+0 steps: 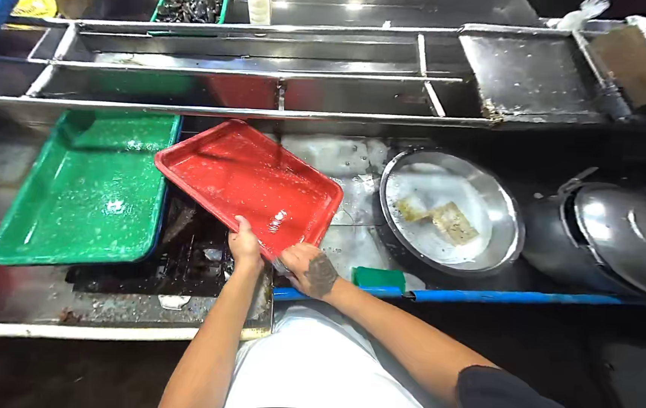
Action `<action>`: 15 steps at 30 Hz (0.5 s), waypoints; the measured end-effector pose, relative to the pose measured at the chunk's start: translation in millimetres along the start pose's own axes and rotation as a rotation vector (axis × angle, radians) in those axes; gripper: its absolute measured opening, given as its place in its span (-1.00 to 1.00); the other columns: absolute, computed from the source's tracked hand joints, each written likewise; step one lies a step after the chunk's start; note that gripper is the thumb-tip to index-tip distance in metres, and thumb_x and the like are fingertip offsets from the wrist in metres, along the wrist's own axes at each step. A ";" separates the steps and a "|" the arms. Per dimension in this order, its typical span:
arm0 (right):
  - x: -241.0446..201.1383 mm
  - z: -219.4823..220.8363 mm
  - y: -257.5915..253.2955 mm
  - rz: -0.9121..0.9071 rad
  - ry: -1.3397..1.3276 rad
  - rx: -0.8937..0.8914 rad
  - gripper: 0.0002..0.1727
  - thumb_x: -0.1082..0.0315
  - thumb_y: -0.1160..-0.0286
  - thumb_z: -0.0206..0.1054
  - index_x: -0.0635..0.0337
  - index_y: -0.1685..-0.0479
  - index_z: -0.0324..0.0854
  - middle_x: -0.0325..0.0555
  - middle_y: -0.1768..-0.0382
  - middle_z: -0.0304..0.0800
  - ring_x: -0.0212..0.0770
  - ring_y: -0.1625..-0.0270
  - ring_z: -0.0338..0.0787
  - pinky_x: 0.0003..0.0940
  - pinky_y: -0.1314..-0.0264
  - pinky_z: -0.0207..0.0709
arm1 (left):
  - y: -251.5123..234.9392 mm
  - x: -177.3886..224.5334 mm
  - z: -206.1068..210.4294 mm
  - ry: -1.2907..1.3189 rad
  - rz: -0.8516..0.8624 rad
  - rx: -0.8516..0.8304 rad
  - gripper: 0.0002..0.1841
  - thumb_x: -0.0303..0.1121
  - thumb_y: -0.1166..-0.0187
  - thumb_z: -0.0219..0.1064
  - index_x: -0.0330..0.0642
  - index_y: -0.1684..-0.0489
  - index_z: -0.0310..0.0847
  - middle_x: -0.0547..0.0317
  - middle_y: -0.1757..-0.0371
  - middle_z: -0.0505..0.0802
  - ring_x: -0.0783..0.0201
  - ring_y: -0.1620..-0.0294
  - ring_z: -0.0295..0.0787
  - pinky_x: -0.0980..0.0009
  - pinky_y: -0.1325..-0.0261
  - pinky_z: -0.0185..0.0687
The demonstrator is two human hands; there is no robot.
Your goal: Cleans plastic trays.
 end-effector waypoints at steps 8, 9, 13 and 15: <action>94.7 -14.1 9.0 -0.078 0.064 0.040 -0.73 0.48 -0.58 0.19 -0.05 0.08 0.80 -0.08 -0.03 0.88 0.04 -0.23 0.81 0.11 -0.57 0.51 | 14.2 -18.0 23.6 0.048 -0.178 -0.190 -0.48 -0.16 -0.75 0.29 -0.24 -0.55 0.31 -0.25 0.03 0.85 -0.06 0.16 0.90 0.02 0.21 0.86; 75.6 -17.7 1.4 -0.101 0.056 0.067 -0.73 0.47 -0.56 0.21 -0.06 0.10 0.81 -0.08 0.02 0.88 0.05 -0.16 0.82 0.08 -0.44 0.60 | 20.0 -18.6 24.5 0.054 -0.172 -0.231 -0.37 -0.27 -0.69 0.35 -0.18 -0.69 0.14 -0.26 -0.05 0.84 -0.07 0.09 0.91 0.01 0.15 0.89; -0.2 -20.1 -10.4 -0.084 -0.063 0.151 -0.73 0.51 -0.22 0.30 0.04 0.15 0.80 -0.10 0.09 0.89 -0.01 -0.07 0.84 0.01 -0.29 0.66 | 46.7 -19.0 7.9 -0.014 -0.144 -0.205 -0.31 -0.38 -0.73 0.25 -0.15 -0.81 -0.05 -0.23 -0.30 0.72 0.01 -0.18 0.82 0.05 -0.13 0.82; 15.6 -23.5 -7.5 -0.129 -0.065 0.129 -0.78 0.49 -0.26 0.31 0.05 0.19 0.81 -0.08 0.08 0.92 0.00 -0.07 0.86 0.04 -0.28 0.65 | 48.6 -4.8 -1.1 -0.075 -0.130 -0.178 -0.46 -0.59 -0.53 0.24 -0.32 -0.54 0.26 -0.21 -0.06 0.79 0.04 0.05 0.86 0.10 0.10 0.84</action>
Point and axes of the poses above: each hand's wrist, its own y-axis away from the middle knuckle, its own z-axis out of the palm, x = y × z, the point moved 9 cm from there along -y, towards the middle knuckle
